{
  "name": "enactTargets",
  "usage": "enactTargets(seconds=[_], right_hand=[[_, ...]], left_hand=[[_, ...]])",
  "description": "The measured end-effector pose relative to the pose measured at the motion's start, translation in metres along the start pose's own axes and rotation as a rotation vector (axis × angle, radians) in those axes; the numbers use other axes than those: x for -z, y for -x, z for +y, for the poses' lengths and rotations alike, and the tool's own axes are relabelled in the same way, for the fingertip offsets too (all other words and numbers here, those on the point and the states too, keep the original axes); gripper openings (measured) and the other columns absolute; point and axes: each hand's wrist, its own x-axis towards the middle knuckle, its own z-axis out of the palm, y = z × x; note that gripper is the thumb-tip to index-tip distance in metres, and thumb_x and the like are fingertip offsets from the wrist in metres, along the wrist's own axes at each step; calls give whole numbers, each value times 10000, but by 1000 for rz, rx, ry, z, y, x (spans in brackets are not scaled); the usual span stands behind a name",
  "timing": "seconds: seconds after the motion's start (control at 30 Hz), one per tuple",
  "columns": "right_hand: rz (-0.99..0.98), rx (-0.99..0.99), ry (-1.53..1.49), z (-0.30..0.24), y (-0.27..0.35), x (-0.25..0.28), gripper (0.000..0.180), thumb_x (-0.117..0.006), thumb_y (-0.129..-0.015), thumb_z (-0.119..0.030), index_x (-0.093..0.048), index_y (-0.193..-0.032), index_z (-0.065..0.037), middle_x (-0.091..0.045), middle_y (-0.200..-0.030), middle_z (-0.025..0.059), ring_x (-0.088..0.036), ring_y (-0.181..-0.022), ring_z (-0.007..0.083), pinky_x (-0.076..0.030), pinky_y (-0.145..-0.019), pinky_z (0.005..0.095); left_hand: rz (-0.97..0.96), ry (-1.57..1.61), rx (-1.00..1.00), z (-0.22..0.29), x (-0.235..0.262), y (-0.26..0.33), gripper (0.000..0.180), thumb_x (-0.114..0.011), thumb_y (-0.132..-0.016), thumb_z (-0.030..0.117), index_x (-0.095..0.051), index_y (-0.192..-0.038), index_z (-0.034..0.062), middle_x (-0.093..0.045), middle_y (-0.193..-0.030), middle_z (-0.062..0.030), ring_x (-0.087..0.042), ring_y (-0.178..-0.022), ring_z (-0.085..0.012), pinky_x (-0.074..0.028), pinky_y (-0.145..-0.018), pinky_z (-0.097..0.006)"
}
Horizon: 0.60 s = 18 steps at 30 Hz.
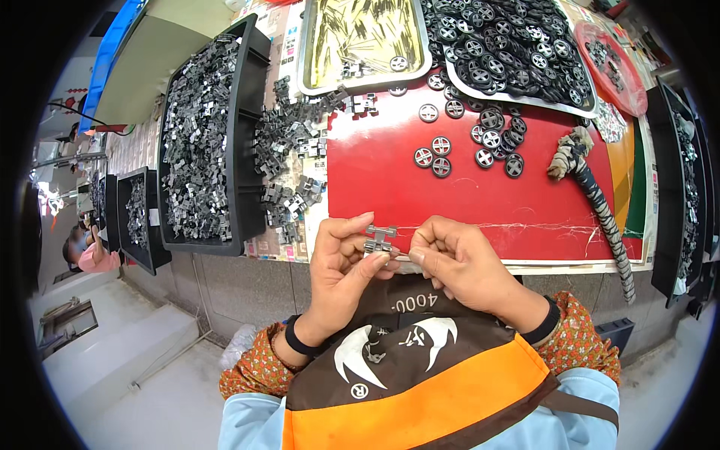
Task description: Assembling small metal components using a hammer and precision tool at a workbench.
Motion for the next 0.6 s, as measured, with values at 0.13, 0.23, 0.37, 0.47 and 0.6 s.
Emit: enactTargets(seconds=[0.13, 0.23, 0.37, 0.47, 0.6], right_hand=[[-8, 96, -5, 5, 1, -2, 100, -611, -1061, -111, -581, -996, -42, -596, -793, -21, -526, -629, 29, -440, -547, 228], [-12, 119, 168, 4, 3, -2, 104, -601, -1065, -103, -570, -993, -36, -606, -803, -11, -525, -639, 39, -439, -567, 256], [-12, 120, 65, 5, -3, -5, 122, -656, -1050, -134, -594, -1013, -35, -614, -800, -7, -569, -615, 42, -470, -504, 228], [-40, 29, -191, 15, -11, -2, 156, -700, -1035, -168, -623, -1043, -33, -630, -793, -2, -609, -593, 45, -499, -441, 205], [-43, 91, -214, 19, -13, 0, 157, -696, -1039, -172, -630, -1047, -30, -634, -779, -3, -620, -608, 47, -511, -467, 202]], left_hand=[[-40, -214, -106, -6, 6, 1, 487, -640, -1026, -33, -419, -1454, 37, -723, -1150, -151, -745, -998, -166, -614, -829, -265], [-91, -362, -197, -8, 6, 3, 492, -653, -1014, -49, -433, -1446, 31, -717, -1166, -150, -735, -1012, -156, -605, -845, -267], [-74, -224, -104, -11, 1, 3, 486, -702, -1013, 24, -482, -1446, 18, -729, -1085, -114, -700, -911, -96, -570, -760, -231], [-53, -95, -14, -3, -1, -3, 464, -678, -1026, 25, -475, -1444, 18, -731, -1080, -111, -696, -928, -88, -573, -773, -231], [-7, 22, 49, 0, -2, -4, 462, -662, -1034, 13, -467, -1452, 24, -728, -1073, -103, -693, -924, -82, -571, -797, -227]])
